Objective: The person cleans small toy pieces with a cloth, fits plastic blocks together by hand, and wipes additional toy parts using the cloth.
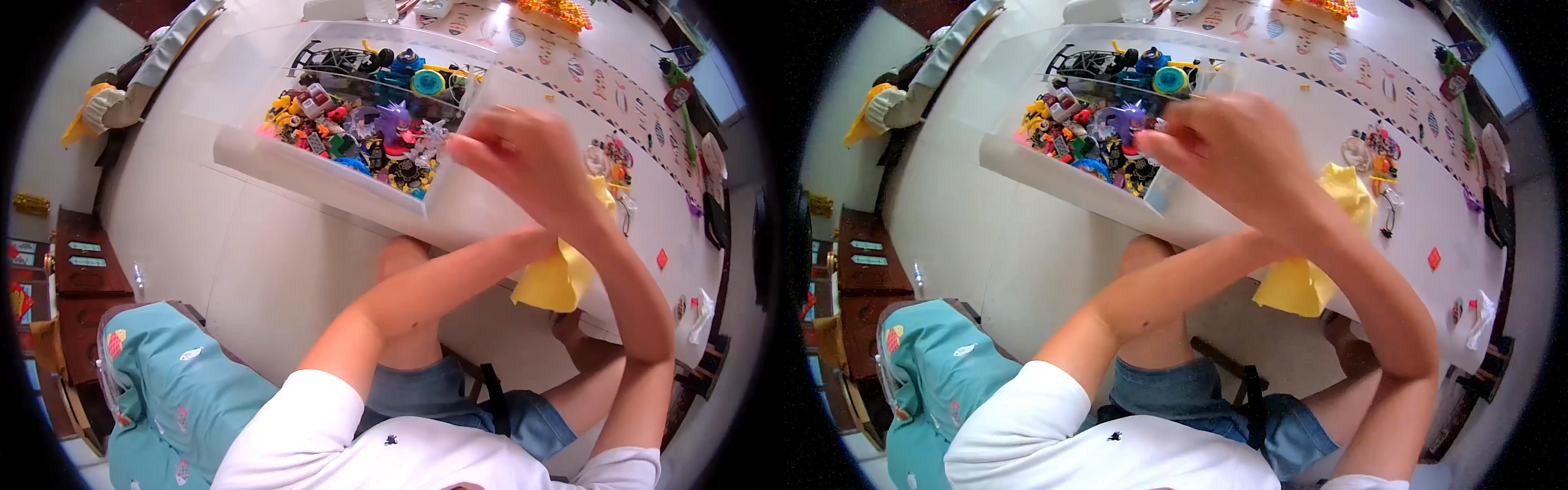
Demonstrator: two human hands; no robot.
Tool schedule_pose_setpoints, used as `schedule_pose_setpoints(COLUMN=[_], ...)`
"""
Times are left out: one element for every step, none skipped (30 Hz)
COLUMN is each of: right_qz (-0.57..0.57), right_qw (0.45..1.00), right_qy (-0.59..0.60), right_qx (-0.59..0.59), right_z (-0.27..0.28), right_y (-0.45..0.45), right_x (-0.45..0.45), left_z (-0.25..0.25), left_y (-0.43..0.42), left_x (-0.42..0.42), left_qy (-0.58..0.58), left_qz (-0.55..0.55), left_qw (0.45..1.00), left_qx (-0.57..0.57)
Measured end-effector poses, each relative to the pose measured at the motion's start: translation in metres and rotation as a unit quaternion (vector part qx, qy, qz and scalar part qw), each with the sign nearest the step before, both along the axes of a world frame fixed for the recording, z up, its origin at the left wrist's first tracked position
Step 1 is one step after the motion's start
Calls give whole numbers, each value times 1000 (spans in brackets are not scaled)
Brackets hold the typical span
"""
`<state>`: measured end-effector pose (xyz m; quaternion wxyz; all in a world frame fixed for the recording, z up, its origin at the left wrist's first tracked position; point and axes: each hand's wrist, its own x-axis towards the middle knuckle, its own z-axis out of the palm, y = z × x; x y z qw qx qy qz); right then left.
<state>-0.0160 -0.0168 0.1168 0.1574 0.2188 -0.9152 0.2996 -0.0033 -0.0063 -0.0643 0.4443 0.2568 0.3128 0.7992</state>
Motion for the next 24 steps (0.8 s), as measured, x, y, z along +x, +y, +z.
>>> schedule_pose_setpoints(right_qz=[-5,23,50,38,27,17,13,8,-42,-98,-142,-188,-233,-248,-289,-305,-294,-280,-282,-281,-280,-277,-274,-269], right_qw=[1000,999,998,999,999,1000,999,998,999,993,987,976,963,954,943,938,941,945,941,939,936,935,935,934], right_qy=[-12,-25,-38,-28,-19,-9,10,31,34,37,27,17,11,23,-25,-60,-74,-89,-84,-79,-74,-81,-87,-94], right_qx=[13,7,2,-4,-10,-16,-35,-54,-7,45,74,104,134,167,162,154,152,147,165,183,199,204,209,213], right_z=[-4,-8,-11,-4,5,11,11,12,12,12,10,5,-1,-13,-19,-23,-33,-43,-51,-61,-68,-73,-78,-84], right_y=[-17,-31,-37,-35,-31,-28,-12,12,38,65,90,116,145,177,194,200,209,216,217,216,213,209,204,202], right_x=[-15,-31,-41,-42,-41,-42,-43,-44,-43,-39,-33,-23,-15,-12,-4,3,5,4,-1,-9,-17,-24,-33,-41], left_z=[-9,0,10,26,45,58,45,31,25,30,35,64,63,62,71,78,76,73,72,73,76,78,77,74], left_y=[1,-1,-4,-9,-8,-8,2,12,18,17,16,-19,-18,-14,-22,-33,-36,-39,-41,-44,-48,-50,-49,-47], left_x=[2,1,1,0,2,3,-1,-9,-17,-13,-10,-5,-6,-10,-10,-7,-8,-9,-10,-9,-7,-7,-8,-9], left_qy=[43,43,42,42,-28,-97,-235,-71,89,35,-20,-189,-213,-232,-229,-227,-203,-180,-155,-151,-146,-143,-135,-128], left_qz=[5,3,1,-1,-7,-14,-38,6,64,39,18,-28,-37,-41,-42,-36,-21,-1,21,19,18,17,11,7], left_qw=[999,999,999,998,999,995,966,996,994,999,1000,982,976,972,972,973,979,983,985,985,985,985,986,987], left_qx=[12,20,28,36,26,14,99,60,14,12,8,8,4,-2,10,20,-8,-38,-69,-78,-88,-99,-100,-101])
